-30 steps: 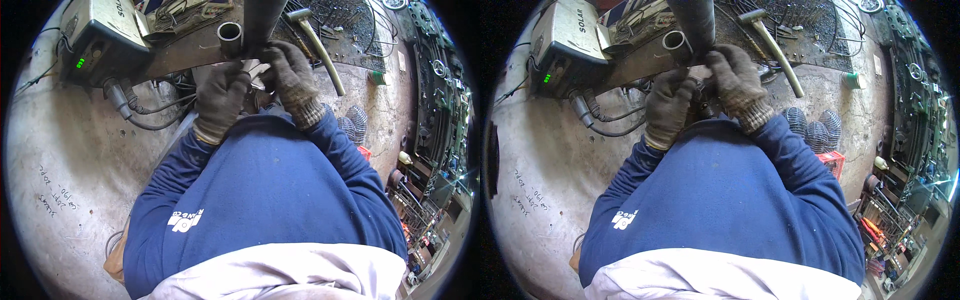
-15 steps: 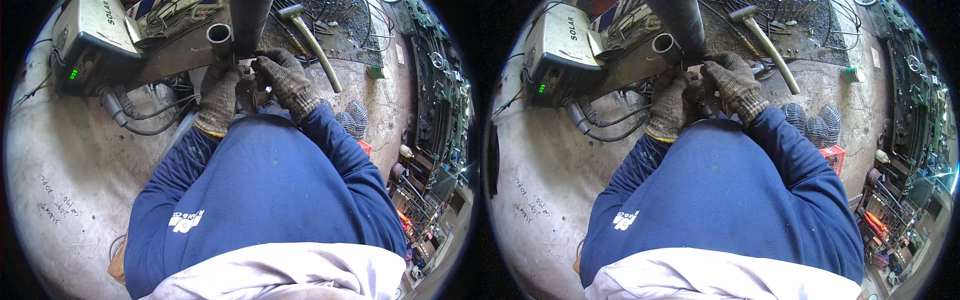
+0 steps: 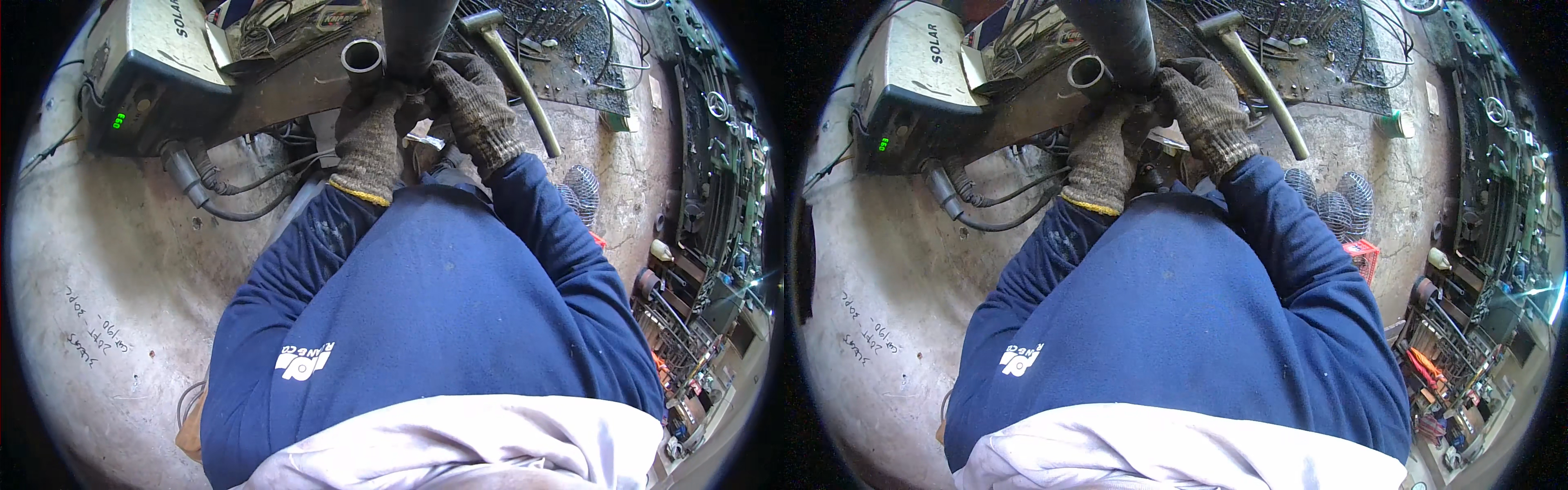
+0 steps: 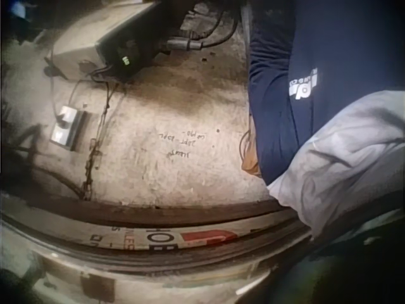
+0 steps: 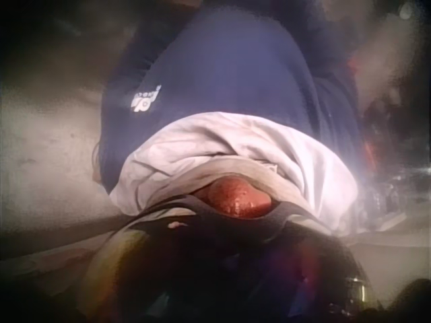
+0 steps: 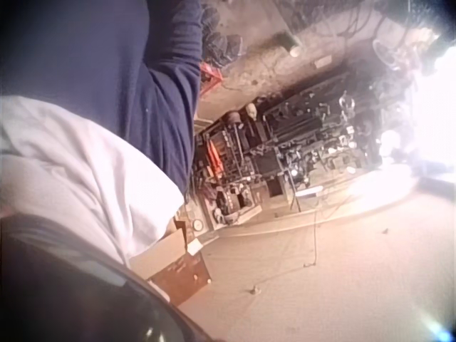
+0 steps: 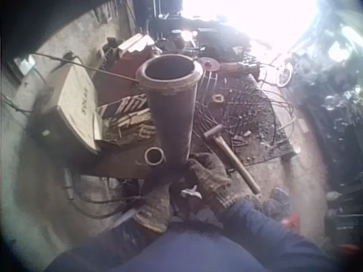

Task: The person positions and marks a metal pipe against a flat piece of metal, using a hammer to tap the pipe into alignment and marking it with a tool.

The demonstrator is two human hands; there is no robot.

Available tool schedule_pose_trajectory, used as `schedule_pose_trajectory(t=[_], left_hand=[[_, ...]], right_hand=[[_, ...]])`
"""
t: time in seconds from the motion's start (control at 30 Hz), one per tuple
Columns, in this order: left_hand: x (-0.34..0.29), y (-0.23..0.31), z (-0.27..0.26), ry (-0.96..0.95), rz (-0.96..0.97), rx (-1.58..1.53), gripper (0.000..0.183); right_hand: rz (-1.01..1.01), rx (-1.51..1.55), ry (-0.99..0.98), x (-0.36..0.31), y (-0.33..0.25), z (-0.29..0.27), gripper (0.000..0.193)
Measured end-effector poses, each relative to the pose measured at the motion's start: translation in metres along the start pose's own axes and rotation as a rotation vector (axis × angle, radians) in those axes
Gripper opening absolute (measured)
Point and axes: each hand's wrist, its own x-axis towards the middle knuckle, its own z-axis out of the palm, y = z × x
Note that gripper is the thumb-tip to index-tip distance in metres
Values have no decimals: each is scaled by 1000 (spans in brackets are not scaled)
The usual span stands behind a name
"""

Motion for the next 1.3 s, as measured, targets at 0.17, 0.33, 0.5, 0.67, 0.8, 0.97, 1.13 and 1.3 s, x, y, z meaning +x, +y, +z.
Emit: schedule_pose_trajectory(t=[0.17,0.33,0.5,0.67,0.8,0.97,1.13,1.3], left_hand=[[4,20,6,95,-417,-366,27],[-1,5,4,-8,-94,-122,31],[-1,12,-4,-11,-301,-272,28],[-5,18,-9,-15,-399,-207,26],[3,15,-1,16,-387,-265,29],[6,15,3,-7,-357,-397,31],[5,19,6,30,-405,-420,32],[3,33,-12,-2,-315,123,31]], right_hand=[[-15,42,24,0,7,-1,35],[20,33,24,-2,1,0,33],[34,95,25,1,5,1,34],[64,152,31,-1,3,3,34],[25,97,21,6,16,-2,34],[2,85,34,9,17,-2,33],[-39,-1,23,14,22,-6,32],[61,79,-21,4,-4,-1,36]])
